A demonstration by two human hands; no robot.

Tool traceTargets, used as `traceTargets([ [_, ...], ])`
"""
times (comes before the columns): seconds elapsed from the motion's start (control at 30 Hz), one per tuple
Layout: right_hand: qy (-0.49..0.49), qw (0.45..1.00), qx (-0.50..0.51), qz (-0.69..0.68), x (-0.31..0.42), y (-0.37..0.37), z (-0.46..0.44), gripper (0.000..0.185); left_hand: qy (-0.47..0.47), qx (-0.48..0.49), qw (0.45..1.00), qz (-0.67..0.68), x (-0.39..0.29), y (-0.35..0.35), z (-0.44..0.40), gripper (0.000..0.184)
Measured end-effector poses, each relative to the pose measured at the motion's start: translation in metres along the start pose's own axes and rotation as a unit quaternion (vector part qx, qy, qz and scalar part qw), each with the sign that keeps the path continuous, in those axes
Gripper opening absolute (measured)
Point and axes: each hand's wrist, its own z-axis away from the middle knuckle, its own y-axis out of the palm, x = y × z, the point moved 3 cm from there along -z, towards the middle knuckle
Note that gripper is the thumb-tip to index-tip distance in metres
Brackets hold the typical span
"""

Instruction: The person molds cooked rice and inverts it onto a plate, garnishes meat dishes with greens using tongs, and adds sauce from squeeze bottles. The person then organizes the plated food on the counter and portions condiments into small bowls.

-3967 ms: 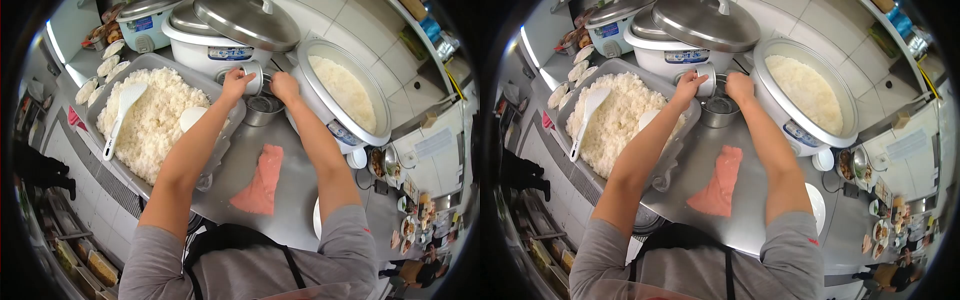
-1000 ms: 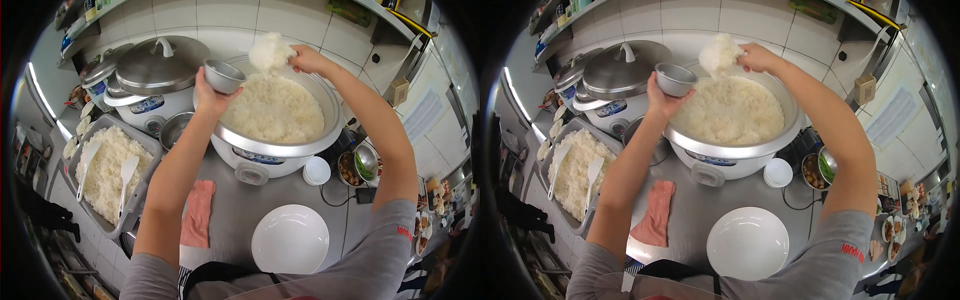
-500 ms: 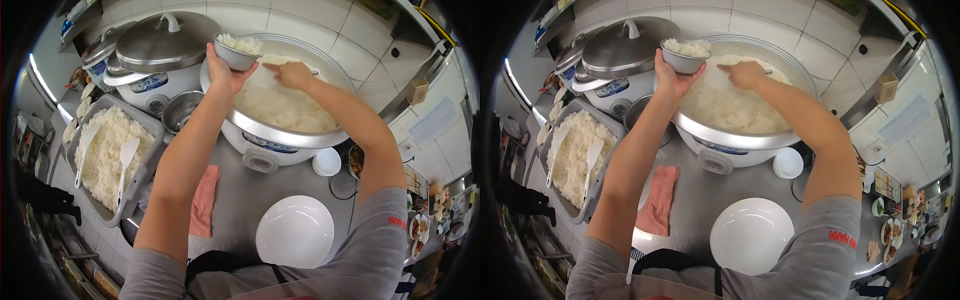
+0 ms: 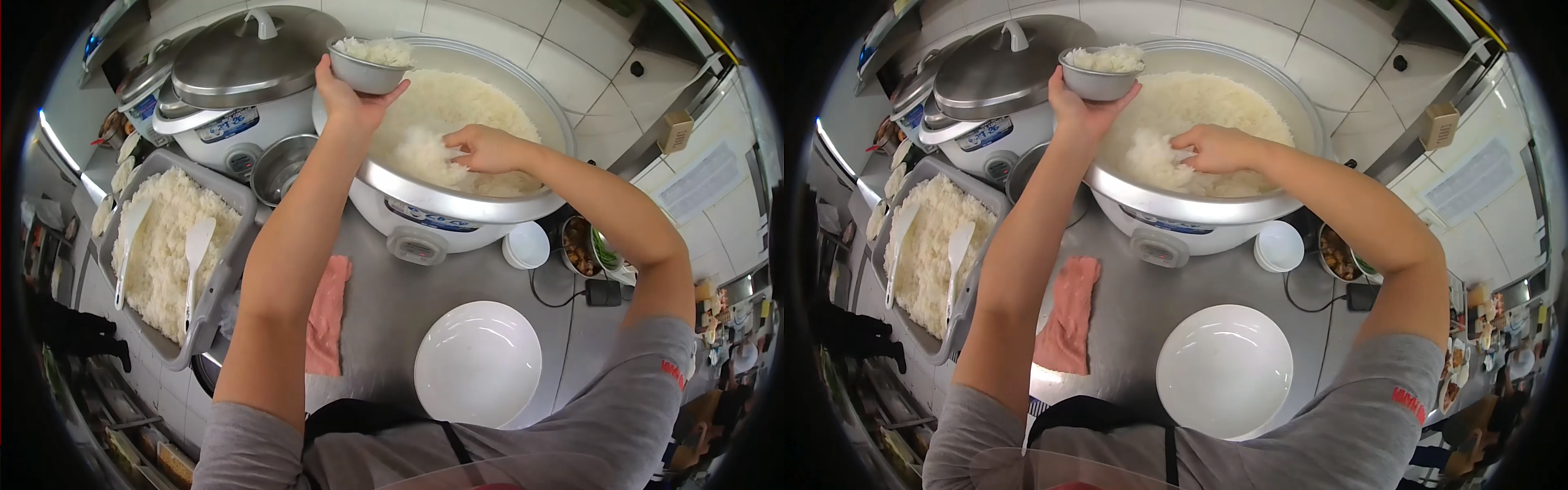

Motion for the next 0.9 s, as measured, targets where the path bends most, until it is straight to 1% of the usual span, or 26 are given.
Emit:
traceTargets([
  [0.03, 0.083, 0.988, 0.069, -0.111, -0.007, -0.001, 0.003, 0.026, -0.013, 0.003, 1.0, 0.016, 0.0, -0.001, 0.001, 0.063],
  [0.07, 0.162, 0.953, 0.133, -0.218, -0.014, -0.004, 0.005, 0.024, -0.024, 0.008, 0.999, 0.032, -0.001, 0.001, 0.001, 0.064],
  [0.1, 0.162, 0.955, 0.128, -0.212, -0.018, -0.013, 0.006, 0.024, -0.022, 0.016, 0.999, 0.033, -0.001, 0.002, 0.002, 0.064],
  [0.17, 0.25, 0.935, 0.114, -0.223, -0.032, -0.037, 0.011, 0.019, -0.046, 0.013, 0.998, 0.048, -0.001, 0.003, 0.005, 0.067],
  [0.2, 0.248, 0.938, 0.107, -0.216, -0.035, -0.053, 0.011, 0.019, -0.041, 0.022, 0.998, 0.048, -0.002, 0.007, 0.007, 0.067],
  [0.27, 0.29, 0.941, 0.034, -0.17, -0.04, -0.091, 0.008, 0.021, -0.044, -0.024, 0.998, 0.044, -0.002, 0.008, 0.011, 0.066],
  [0.3, 0.286, 0.944, 0.026, -0.163, -0.038, -0.107, 0.002, 0.021, -0.066, -0.032, 0.997, 0.037, -0.001, 0.007, 0.009, 0.066],
  [0.33, 0.265, 0.952, -0.017, -0.151, -0.035, -0.122, -0.005, 0.022, -0.063, -0.025, 0.997, 0.037, -0.001, 0.006, 0.005, 0.066],
  [0.37, 0.245, 0.957, -0.058, -0.141, -0.033, -0.133, -0.01, 0.023, -0.098, -0.031, 0.994, 0.03, 0.003, 0.003, 0.003, 0.065],
  [0.4, 0.245, 0.957, -0.063, -0.139, -0.034, -0.134, -0.02, 0.023, -0.134, -0.036, 0.99, 0.022, 0.006, 0.003, 0.003, 0.065],
  [0.43, 0.24, 0.954, -0.111, -0.14, -0.037, -0.132, -0.035, 0.027, -0.153, -0.02, 0.988, 0.002, 0.006, 0.007, 0.006, 0.064],
  [0.47, 0.234, 0.949, -0.159, -0.141, -0.039, -0.127, -0.049, 0.031, -0.151, -0.016, 0.988, -0.001, 0.007, 0.009, 0.007, 0.064],
  [0.5, 0.231, 0.949, -0.162, -0.14, -0.039, -0.114, -0.06, 0.031, -0.163, -0.005, 0.987, -0.007, 0.009, 0.008, 0.006, 0.063],
  [0.53, 0.208, 0.954, -0.216, -0.031, -0.035, -0.101, -0.069, 0.033, -0.174, 0.004, 0.985, -0.013, 0.009, 0.007, 0.005, 0.062],
  [0.57, 0.181, 0.944, -0.266, 0.079, -0.028, -0.092, -0.074, 0.036, -0.168, 0.005, 0.986, -0.015, 0.009, 0.007, 0.002, 0.062],
  [0.63, 0.133, 0.952, -0.262, 0.083, -0.008, -0.069, -0.071, 0.042, -0.152, -0.058, 0.985, -0.051, 0.009, 0.001, 0.001, 0.06],
  [0.67, 0.129, 0.953, -0.26, 0.084, 0.002, -0.058, -0.068, 0.042, -0.149, -0.06, 0.986, -0.049, 0.008, 0.0, 0.0, 0.06],
  [0.73, 0.111, 0.947, -0.269, 0.135, 0.024, -0.04, -0.055, 0.049, -0.16, -0.094, 0.98, -0.073, 0.008, -0.003, 0.001, 0.059],
  [0.87, 0.075, 0.946, -0.256, 0.184, 0.034, -0.03, -0.039, 0.055, -0.165, -0.101, 0.978, -0.076, 0.006, 0.003, 0.008, 0.06],
  [0.9, 0.087, 0.948, -0.272, 0.138, 0.035, -0.036, -0.034, 0.054, -0.157, -0.084, 0.982, -0.069, 0.006, 0.004, 0.008, 0.058],
])
